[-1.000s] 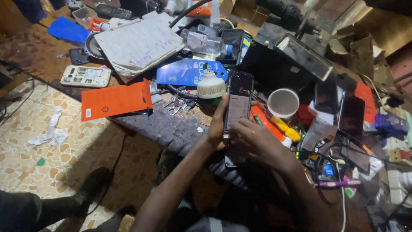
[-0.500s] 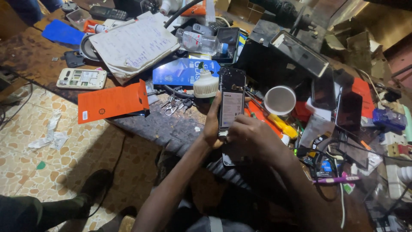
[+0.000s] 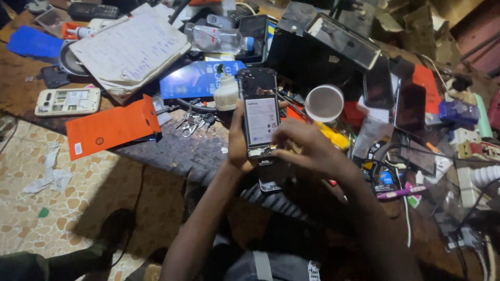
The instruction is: Repairing a Nokia smartphone by unscrewing internal components and prying the frame on a cluttered desk.
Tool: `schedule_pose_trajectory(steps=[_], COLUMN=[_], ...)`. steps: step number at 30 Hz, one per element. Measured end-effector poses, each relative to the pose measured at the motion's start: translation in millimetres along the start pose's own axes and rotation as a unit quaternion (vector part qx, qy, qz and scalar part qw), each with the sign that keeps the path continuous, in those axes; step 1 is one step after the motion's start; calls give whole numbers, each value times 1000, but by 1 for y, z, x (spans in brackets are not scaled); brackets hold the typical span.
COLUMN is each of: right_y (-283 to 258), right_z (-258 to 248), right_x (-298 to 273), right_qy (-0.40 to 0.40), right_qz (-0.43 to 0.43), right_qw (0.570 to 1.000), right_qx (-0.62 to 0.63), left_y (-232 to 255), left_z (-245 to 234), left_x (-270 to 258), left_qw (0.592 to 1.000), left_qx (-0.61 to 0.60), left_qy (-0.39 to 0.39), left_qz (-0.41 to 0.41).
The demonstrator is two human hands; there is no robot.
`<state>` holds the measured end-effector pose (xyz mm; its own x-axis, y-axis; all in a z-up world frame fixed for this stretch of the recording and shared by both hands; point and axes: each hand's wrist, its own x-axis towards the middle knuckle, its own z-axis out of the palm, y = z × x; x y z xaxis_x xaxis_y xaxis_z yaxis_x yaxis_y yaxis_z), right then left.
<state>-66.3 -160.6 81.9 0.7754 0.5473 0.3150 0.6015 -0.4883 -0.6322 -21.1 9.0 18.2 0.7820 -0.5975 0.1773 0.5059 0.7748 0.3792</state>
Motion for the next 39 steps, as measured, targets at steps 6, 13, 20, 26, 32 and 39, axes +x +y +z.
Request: schedule_pose_trajectory(steps=[6, 13, 20, 26, 32, 39], right_y=[1, 8, 10, 7, 8, 11], right_z=[-9, 6, 16, 17, 20, 11], right_x=[-21, -25, -20, -15, -10, -21], right_qy=[51, 75, 100, 119, 131, 136], right_qz=[25, 12, 38, 53, 74, 114], right_qw=[998, 995, 994, 991, 988, 982], right_qx=[-35, -57, -34, -34, -31, 66], left_y=[6, 2, -3, 4, 4, 2], left_z=[-15, -35, -35, 1, -5, -15], left_x=[3, 8, 8, -4, 0, 2], left_qw=[998, 991, 997, 999, 999, 998], left_qx=[-25, -63, -20, 16, 27, 2], left_qy=[-44, -100, -77, -44, -37, -53], left_qz=[-40, -55, -9, -17, -11, -15])
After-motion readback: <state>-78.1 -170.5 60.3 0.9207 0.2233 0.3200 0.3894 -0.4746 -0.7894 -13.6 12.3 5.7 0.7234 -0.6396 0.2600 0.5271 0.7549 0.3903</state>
